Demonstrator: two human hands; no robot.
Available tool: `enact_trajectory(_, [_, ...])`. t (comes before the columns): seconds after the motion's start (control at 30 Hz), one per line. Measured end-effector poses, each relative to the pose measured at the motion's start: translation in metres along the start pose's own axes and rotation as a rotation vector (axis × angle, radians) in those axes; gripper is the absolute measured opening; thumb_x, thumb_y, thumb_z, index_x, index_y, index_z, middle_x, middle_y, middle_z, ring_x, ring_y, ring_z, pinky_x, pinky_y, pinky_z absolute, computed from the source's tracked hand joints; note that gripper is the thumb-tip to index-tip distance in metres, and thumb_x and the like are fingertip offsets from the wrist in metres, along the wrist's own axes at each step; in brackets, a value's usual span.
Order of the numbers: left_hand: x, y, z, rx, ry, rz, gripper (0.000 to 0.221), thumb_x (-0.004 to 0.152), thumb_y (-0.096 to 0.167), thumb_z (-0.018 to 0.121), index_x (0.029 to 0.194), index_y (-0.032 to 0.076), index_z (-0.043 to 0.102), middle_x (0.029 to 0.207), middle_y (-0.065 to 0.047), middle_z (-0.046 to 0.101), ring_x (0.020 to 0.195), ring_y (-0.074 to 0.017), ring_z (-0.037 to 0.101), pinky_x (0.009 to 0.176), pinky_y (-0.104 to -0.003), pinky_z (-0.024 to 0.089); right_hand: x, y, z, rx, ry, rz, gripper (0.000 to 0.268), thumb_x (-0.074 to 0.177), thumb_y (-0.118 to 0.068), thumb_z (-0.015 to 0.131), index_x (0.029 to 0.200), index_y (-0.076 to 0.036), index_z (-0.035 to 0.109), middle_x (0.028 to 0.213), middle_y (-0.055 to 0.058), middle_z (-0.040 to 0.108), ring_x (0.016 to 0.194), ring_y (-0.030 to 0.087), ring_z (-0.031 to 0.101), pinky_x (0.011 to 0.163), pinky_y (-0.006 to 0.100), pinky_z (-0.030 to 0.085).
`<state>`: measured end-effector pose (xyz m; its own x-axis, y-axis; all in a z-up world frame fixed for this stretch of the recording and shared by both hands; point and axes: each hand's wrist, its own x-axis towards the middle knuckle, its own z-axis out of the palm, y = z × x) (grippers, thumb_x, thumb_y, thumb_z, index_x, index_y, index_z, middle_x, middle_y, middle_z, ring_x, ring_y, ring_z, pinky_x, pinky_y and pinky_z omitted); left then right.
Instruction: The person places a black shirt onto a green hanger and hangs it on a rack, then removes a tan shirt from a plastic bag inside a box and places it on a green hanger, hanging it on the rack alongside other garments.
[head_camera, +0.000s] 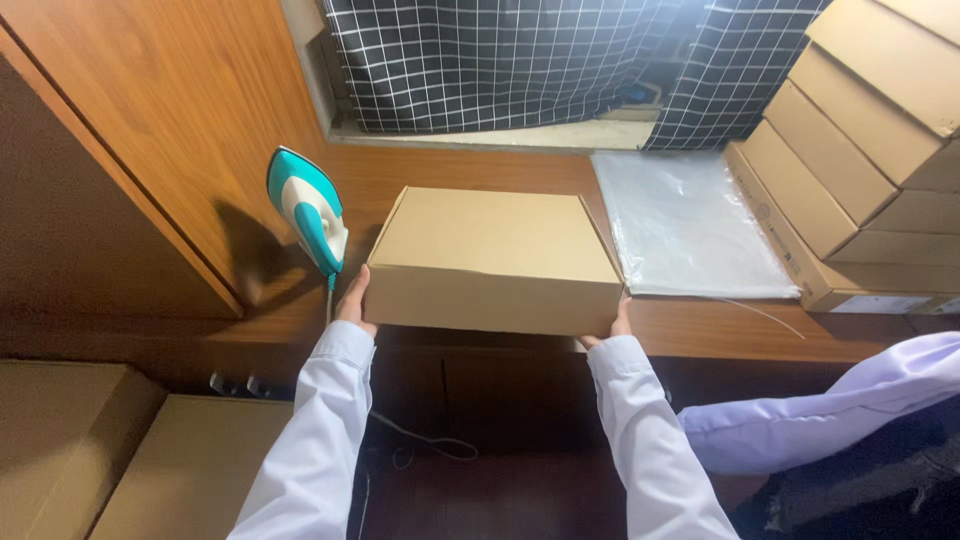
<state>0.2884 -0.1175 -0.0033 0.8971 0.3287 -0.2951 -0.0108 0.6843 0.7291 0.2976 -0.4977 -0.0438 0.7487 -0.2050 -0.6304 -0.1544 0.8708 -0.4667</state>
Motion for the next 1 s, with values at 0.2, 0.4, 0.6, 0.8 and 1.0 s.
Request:
enact_trajectory(0.2, [0.169, -0.076, -0.099, 0.969, 0.012, -0.077, 0.066, 0.080, 0.072, 0.043, 0.128, 0.027, 0.042, 0.134, 0.003, 0.038, 0.127, -0.0188, 0.028, 0.109, -0.037, 0.011, 0.072, 0.005, -0.026, -0.071, -0.031, 0.058, 0.041, 0.080, -0.037, 0.061, 0.112, -0.013, 0.052, 0.111, 0.012, 0.056, 0.100, 0.031, 0.056, 0.086, 0.058, 0.041])
enact_trajectory(0.4, [0.103, -0.020, -0.028, 0.205, 0.048, -0.209, 0.042, 0.088, 0.031, 0.053, 0.126, 0.020, 0.041, 0.130, -0.018, 0.036, 0.111, -0.0433, 0.042, 0.083, -0.067, 0.038, 0.022, -0.016, 0.013, -0.254, -0.046, 0.049, 0.031, 0.078, -0.041, 0.052, 0.102, -0.021, 0.055, 0.109, 0.003, 0.051, 0.118, 0.023, 0.035, 0.100, 0.060, 0.016])
enact_trajectory(0.6, [-0.030, 0.090, 0.076, 0.090, -0.227, -0.275, 0.095, 0.078, 0.058, 0.048, 0.139, 0.005, -0.001, 0.141, -0.025, 0.010, 0.118, -0.0418, 0.037, 0.098, -0.052, 0.029, -0.091, -0.065, 0.091, -0.040, -0.366, 0.090, 0.040, 0.089, -0.037, 0.036, 0.124, -0.019, 0.033, 0.131, 0.012, 0.033, 0.126, 0.030, 0.030, 0.098, 0.048, 0.025])
enact_trajectory(0.8, [0.082, 0.096, 0.095, 0.260, -0.261, -0.212, 0.088, 0.068, 0.083, 0.010, 0.137, 0.026, 0.013, 0.120, -0.017, 0.050, 0.111, -0.0437, 0.044, 0.089, -0.066, 0.031, -0.083, -0.115, 0.152, 0.052, -0.449, 0.128, 0.038, 0.086, -0.035, 0.043, 0.120, -0.017, 0.038, 0.134, 0.018, 0.026, 0.123, 0.037, 0.033, 0.094, 0.050, 0.033])
enact_trajectory(1.0, [0.091, 0.129, 0.153, 0.363, -0.138, 0.140, 0.064, 0.087, 0.059, 0.017, 0.121, 0.014, 0.047, 0.128, -0.012, 0.043, 0.114, -0.0343, 0.044, 0.086, -0.061, 0.038, -0.080, -0.162, 0.211, 0.048, -0.596, 0.058, 0.038, 0.087, -0.033, 0.042, 0.121, -0.016, 0.042, 0.133, 0.020, 0.029, 0.124, 0.037, 0.032, 0.095, 0.049, 0.035])
